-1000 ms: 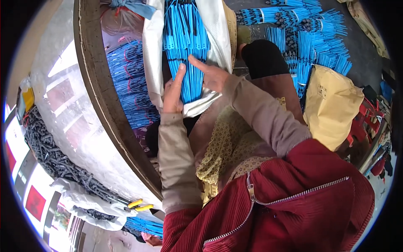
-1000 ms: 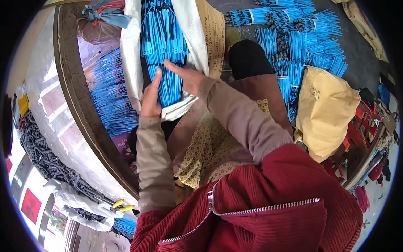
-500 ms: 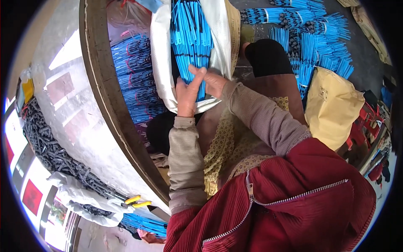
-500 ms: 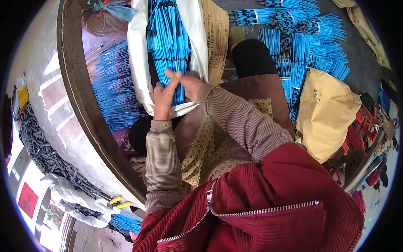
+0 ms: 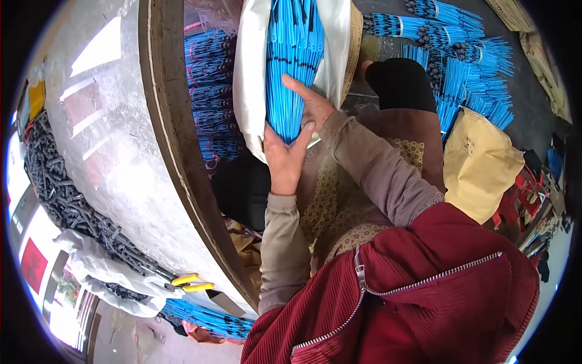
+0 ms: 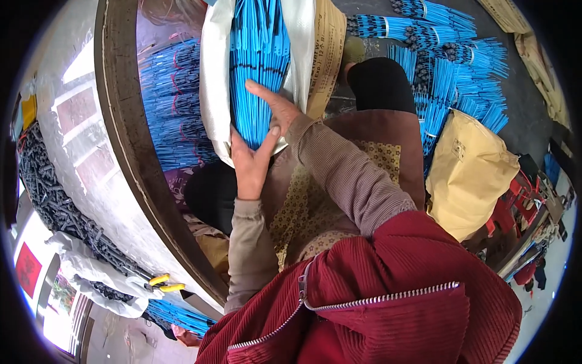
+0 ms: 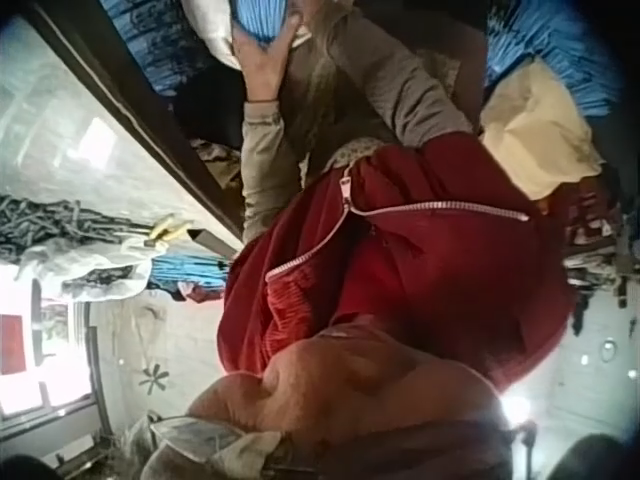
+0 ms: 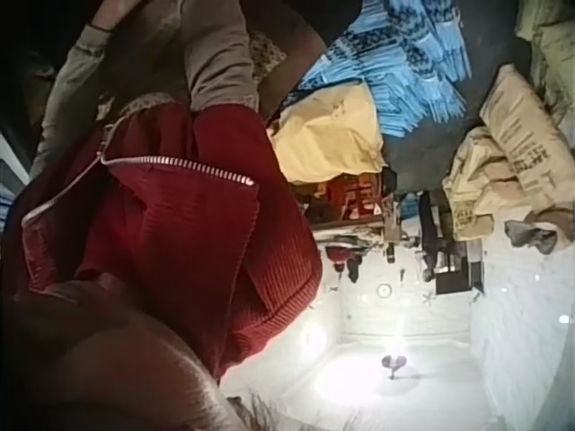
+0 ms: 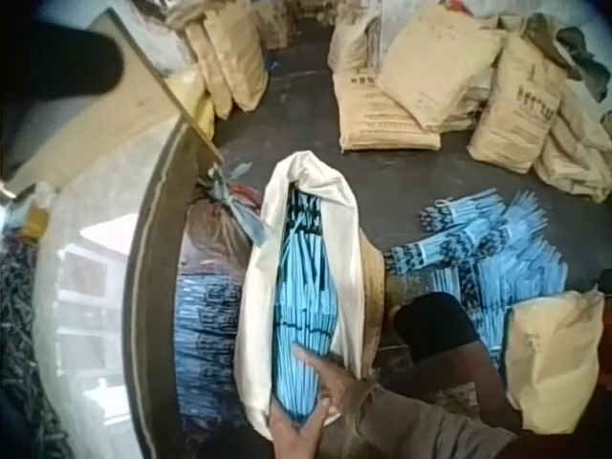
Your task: Gathering several blue plastic rods into a bundle, trimming the ends with pliers, and placing the bundles into a white bag.
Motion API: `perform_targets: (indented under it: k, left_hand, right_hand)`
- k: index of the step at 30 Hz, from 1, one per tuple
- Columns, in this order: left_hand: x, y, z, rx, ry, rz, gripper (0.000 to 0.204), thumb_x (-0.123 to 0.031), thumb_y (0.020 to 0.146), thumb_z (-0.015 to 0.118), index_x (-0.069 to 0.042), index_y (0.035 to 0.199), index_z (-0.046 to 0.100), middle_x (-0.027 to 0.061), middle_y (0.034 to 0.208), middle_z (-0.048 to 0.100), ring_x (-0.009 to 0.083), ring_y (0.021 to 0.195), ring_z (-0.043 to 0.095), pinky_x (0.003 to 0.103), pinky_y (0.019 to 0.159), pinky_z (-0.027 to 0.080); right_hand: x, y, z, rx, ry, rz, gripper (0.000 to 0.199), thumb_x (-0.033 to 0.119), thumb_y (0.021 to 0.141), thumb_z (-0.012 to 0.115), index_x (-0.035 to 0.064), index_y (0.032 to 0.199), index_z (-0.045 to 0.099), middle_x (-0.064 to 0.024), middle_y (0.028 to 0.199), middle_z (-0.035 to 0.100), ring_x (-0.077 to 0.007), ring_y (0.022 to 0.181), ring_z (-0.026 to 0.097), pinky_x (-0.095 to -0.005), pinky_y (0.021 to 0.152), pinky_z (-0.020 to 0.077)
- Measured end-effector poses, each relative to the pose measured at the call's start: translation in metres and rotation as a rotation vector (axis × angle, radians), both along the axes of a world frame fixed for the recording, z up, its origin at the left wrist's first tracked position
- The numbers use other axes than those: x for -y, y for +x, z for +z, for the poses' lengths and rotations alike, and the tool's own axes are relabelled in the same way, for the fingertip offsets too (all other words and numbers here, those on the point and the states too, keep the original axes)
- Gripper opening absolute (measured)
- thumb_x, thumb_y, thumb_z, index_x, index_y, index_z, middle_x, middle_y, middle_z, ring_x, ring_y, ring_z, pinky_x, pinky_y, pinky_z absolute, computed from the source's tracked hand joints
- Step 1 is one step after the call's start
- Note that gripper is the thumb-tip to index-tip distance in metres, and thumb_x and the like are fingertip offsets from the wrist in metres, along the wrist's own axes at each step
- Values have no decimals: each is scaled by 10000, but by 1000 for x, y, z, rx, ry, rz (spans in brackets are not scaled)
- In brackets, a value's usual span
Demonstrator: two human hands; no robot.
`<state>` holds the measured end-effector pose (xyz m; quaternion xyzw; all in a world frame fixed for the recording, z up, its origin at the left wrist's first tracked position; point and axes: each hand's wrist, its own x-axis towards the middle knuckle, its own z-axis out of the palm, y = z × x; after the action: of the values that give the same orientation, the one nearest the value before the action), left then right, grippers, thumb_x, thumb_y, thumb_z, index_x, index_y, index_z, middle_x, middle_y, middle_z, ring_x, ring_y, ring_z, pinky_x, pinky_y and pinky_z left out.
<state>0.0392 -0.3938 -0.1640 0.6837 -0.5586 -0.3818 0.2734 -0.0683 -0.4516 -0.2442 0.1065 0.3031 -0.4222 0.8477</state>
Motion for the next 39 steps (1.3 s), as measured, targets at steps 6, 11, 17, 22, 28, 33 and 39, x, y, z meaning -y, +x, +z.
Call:
perform_targets:
  k: [6,11,17,22,28,33,39]
  left_hand:
    - [1,18,30,-591,313,170,738,-392,948,662,74,1444,377,188,1323,543,210,1157,556,344,1005,446]
    - [-2,16,30,-490,361,127,666,-475,1039,467,42,1456,426,161,1358,541,212,1246,492,324,1076,360]
    - [12,19,32,-674,423,255,604,-462,1017,536,94,1245,588,101,1116,660,137,963,597,275,870,473]
    - [40,29,36,-661,649,261,655,-517,977,581,66,1277,582,114,1199,647,178,1062,626,323,906,497]
    - [49,37,20,-655,701,137,685,-519,939,640,51,1310,562,124,1256,629,190,1119,614,361,936,500]
    - [80,14,53,-636,659,189,607,-353,887,763,59,1292,574,123,1161,666,195,992,662,336,868,532]
    - [85,14,38,-419,651,-86,623,-403,859,785,53,1250,618,139,1177,670,190,1001,657,316,897,516]
  right_hand:
    - [2,-3,7,-15,-108,18,777,444,847,773,85,1451,442,-106,1364,563,-260,1248,554,-447,1068,457]
    - [-1,-11,12,-151,-177,55,758,469,869,744,102,1457,438,-104,1370,562,-250,1246,559,-446,1050,472]
    - [1,-23,33,-146,-174,106,676,475,930,666,108,1453,447,-91,1365,580,-227,1228,578,-433,1054,465]
    - [0,-24,18,-20,-172,17,697,510,930,646,109,1462,439,-91,1402,561,-239,1255,568,-447,1056,468]
    - [1,-27,16,-50,-93,7,668,516,954,606,112,1463,449,-84,1399,564,-229,1245,575,-443,1051,472]
    - [18,-16,61,-23,-132,-76,652,538,964,575,100,1437,479,-78,1353,591,-215,1174,602,-416,1012,498]
    - [17,-37,43,-123,-175,90,786,628,927,567,91,1482,420,-91,1438,523,-232,1283,526,-422,1086,432]
